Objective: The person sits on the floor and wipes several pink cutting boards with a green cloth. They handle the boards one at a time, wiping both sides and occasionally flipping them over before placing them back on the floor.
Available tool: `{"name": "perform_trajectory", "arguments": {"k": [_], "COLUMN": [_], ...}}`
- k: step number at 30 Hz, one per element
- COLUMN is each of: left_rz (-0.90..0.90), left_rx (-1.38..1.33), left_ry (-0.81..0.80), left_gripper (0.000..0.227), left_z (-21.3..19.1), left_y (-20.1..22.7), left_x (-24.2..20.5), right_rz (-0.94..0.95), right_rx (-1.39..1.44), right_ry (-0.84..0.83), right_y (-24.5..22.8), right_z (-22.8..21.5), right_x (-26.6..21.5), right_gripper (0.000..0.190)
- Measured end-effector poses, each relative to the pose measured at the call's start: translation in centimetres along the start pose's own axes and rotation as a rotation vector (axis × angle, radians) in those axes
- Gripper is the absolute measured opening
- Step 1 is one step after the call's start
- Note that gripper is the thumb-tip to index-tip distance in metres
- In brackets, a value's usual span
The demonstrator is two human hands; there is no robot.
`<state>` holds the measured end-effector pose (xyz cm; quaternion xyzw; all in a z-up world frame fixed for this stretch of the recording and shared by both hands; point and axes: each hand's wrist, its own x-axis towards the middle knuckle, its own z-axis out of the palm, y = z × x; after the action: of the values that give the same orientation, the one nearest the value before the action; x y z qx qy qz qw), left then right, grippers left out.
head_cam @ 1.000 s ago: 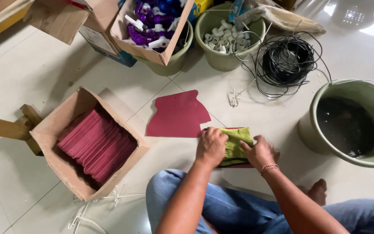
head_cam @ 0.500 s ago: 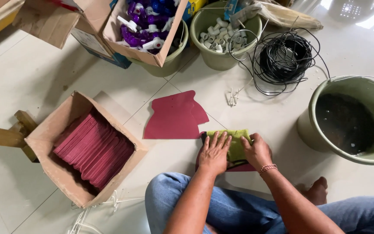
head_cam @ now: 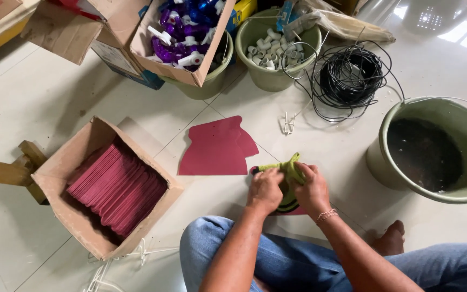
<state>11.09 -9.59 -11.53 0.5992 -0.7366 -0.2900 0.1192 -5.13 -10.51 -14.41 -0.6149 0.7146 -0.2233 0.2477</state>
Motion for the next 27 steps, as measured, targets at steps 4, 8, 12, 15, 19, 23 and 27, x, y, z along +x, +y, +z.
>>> {"name": "perform_trajectory", "arguments": {"k": [4, 8, 12, 15, 19, 23, 27], "left_rz": [-0.459, -0.504, -0.555, -0.349, -0.406, -0.396, -0.402], "left_rx": [-0.568, -0.702, -0.359, -0.075, -0.2, -0.094, -0.045], "left_ry": [0.206, 0.092, 0.197, 0.343, 0.156, 0.134, 0.1], "left_gripper": [0.033, 0.046, 0.03, 0.057, 0.035, 0.034, 0.034], "left_z": [0.9, -0.3, -1.8, -0.4, -1.2, -2.9, -5.9], "left_y": [-5.0, -4.2, -2.3, -4.3, -4.4, -3.1, -1.3], "left_x": [2.7, 2.7, 2.1, 2.5, 2.0, 1.4, 0.7], "right_rz": [-0.348, -0.676, -0.783, -0.79, -0.73, -0.487, -0.375], "right_rx": [-0.186, -0.521, -0.565, -0.465, -0.228, -0.505, -0.695], "right_ry": [0.04, -0.097, -0.162, -0.209, 0.131, -0.244, -0.557], "right_y": [-2.8, -4.6, -4.6, -5.8, -3.9, -5.9, -6.4], "right_z": [0.7, 2.1, 2.5, 1.3, 2.4, 0.3, -1.2], "right_x": [-3.6, -6.8, -8.7, -8.0, -6.4, -5.7, -4.5], "right_gripper": [0.058, 0.058, 0.064, 0.069, 0.051, 0.087, 0.111]}}
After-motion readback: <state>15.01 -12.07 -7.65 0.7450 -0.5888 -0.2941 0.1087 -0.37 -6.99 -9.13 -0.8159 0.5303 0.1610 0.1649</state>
